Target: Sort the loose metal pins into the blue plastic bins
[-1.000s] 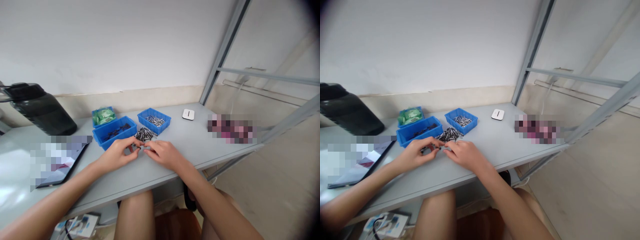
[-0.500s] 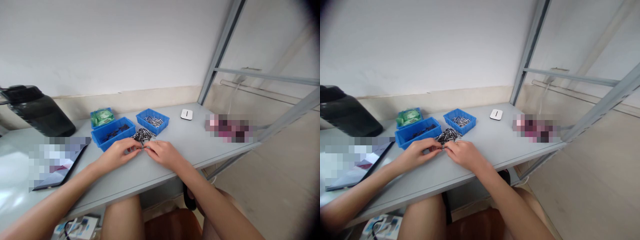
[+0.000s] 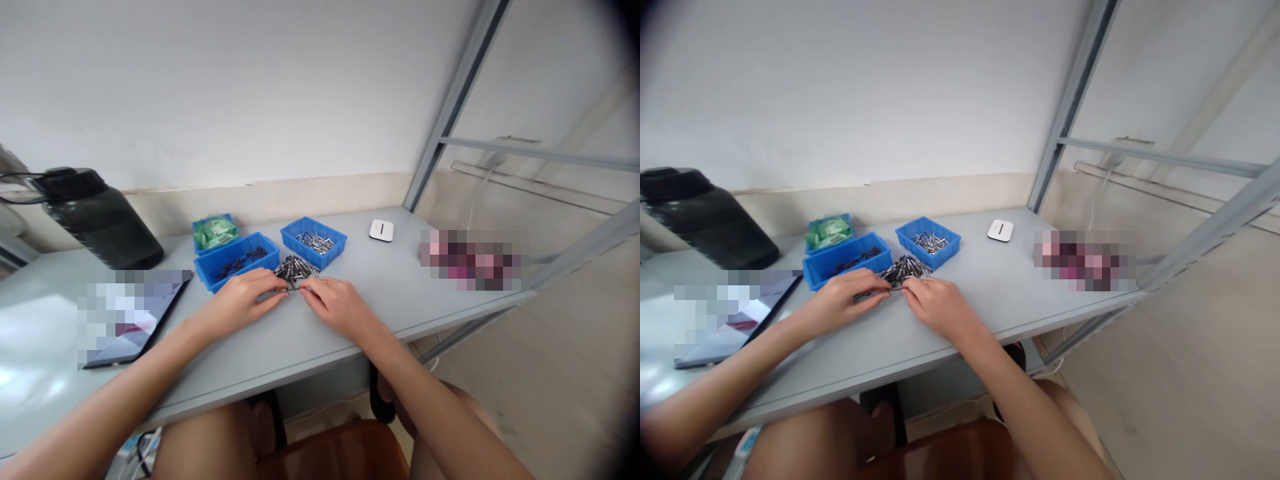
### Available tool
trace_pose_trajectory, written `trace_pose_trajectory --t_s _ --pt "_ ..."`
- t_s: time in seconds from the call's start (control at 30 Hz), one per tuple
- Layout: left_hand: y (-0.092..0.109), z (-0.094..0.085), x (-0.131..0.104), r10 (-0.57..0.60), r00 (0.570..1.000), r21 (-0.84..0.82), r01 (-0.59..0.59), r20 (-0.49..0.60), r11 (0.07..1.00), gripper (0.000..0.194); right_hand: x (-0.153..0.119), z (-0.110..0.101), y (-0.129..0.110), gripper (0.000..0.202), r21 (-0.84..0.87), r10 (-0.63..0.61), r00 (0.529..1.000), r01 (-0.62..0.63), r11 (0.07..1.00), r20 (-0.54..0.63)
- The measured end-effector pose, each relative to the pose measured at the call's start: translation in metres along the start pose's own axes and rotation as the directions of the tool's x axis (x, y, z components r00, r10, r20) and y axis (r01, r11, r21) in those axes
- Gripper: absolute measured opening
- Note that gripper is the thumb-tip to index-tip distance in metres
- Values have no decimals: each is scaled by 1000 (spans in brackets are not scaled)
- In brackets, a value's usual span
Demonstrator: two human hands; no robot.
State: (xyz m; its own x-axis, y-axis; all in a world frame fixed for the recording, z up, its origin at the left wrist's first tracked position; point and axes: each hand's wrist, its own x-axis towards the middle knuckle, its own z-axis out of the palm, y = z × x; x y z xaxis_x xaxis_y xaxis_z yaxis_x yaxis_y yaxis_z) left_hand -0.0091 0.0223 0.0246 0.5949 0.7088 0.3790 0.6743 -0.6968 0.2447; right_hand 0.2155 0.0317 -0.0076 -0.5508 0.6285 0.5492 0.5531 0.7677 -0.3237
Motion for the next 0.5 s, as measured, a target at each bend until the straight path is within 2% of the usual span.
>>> trace_pose_trajectory --t_s 0.27,0.5 --pt "0 -4 1 -14 999 16 15 -39 1000 22 1 1 -1 19 40 61 998 -60 997 -5" --pt "-5 -7 1 -58 988 112 74 -141 991 22 1 1 -1 18 25 83 996 -83 996 26"
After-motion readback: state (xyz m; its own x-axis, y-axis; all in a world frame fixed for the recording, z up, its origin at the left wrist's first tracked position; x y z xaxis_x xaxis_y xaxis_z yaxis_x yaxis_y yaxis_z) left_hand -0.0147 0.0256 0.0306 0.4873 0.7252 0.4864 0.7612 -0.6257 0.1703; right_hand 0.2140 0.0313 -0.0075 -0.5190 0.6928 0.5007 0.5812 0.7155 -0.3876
